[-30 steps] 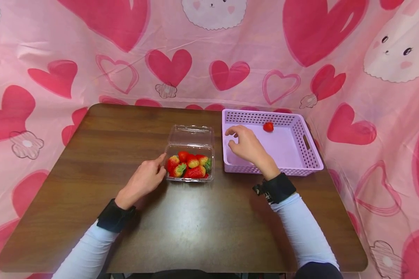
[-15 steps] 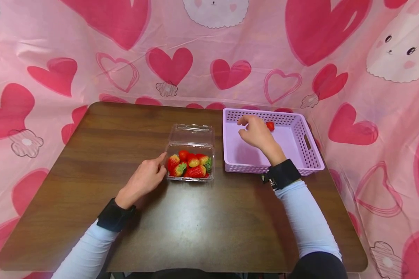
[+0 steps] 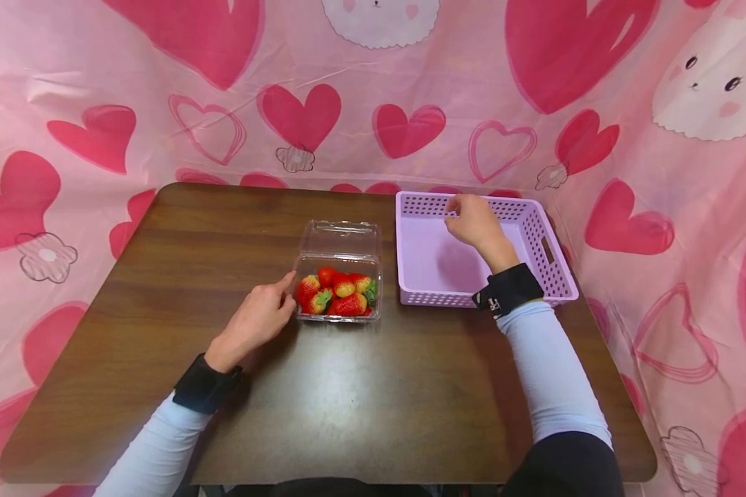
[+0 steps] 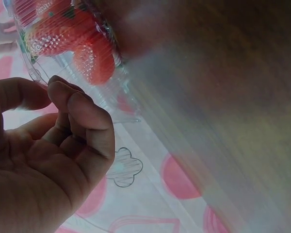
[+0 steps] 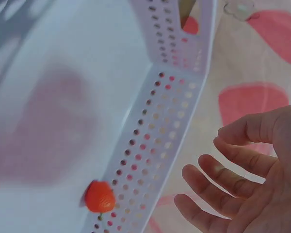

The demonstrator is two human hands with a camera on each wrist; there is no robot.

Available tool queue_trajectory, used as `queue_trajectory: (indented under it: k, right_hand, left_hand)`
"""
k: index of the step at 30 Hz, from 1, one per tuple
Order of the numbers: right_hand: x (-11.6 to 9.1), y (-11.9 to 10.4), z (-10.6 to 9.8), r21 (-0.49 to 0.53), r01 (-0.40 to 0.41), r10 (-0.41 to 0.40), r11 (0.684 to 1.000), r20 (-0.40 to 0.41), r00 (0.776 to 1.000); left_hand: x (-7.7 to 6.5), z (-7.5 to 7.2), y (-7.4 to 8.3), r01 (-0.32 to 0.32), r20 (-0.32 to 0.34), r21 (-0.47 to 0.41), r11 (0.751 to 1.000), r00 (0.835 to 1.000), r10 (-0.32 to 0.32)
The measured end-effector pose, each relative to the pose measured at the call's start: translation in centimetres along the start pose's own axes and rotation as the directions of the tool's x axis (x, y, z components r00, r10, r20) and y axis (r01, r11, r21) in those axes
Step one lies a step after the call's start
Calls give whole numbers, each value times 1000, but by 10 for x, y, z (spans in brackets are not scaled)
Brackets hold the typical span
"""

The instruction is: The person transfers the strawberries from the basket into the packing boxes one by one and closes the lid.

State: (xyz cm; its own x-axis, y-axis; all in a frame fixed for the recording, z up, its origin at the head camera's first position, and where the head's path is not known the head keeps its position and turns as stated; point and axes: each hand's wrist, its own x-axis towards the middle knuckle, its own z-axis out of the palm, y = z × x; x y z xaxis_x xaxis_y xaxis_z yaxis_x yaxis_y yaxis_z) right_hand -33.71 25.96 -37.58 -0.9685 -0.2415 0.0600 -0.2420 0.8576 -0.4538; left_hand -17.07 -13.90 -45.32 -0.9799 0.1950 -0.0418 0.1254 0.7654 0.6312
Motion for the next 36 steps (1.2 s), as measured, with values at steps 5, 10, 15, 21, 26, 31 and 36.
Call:
queue_trajectory:
  k: [5,10,15,21,26,31,36]
  right_hand:
    - [7,14,-5,6,-29,29,1000,15,999]
    - [12,26,-8,1,-53,53,999,47,997]
    - [18,35,-11,-9,-93,93,996,103,990]
    - [19,49,-10,-29,-137,140,990,152,978]
    - [20,62,-8,-6,-143,142,990,183,973]
    - [20,73,-7,32,-213,199,976,244,949]
    - [23,80,-6,43,-225,207,973,255,944]
  left_hand:
    - [1,0,1,0,-7,4,1000,1000,0]
    - [0,0,1,7,-1,-4,1000,1000,-7]
    - [0,-1,1,11,-5,-2,1000,1000,-11]
    - [1,-1,1,18,5,-9,1000,1000,-18]
    - [1,0,2,17,0,-6,1000,1000,-17]
    - [1,-1,1,22,6,-5,1000,1000,-22]
    - [0,0,1,33,10,-16,999,999,-32]
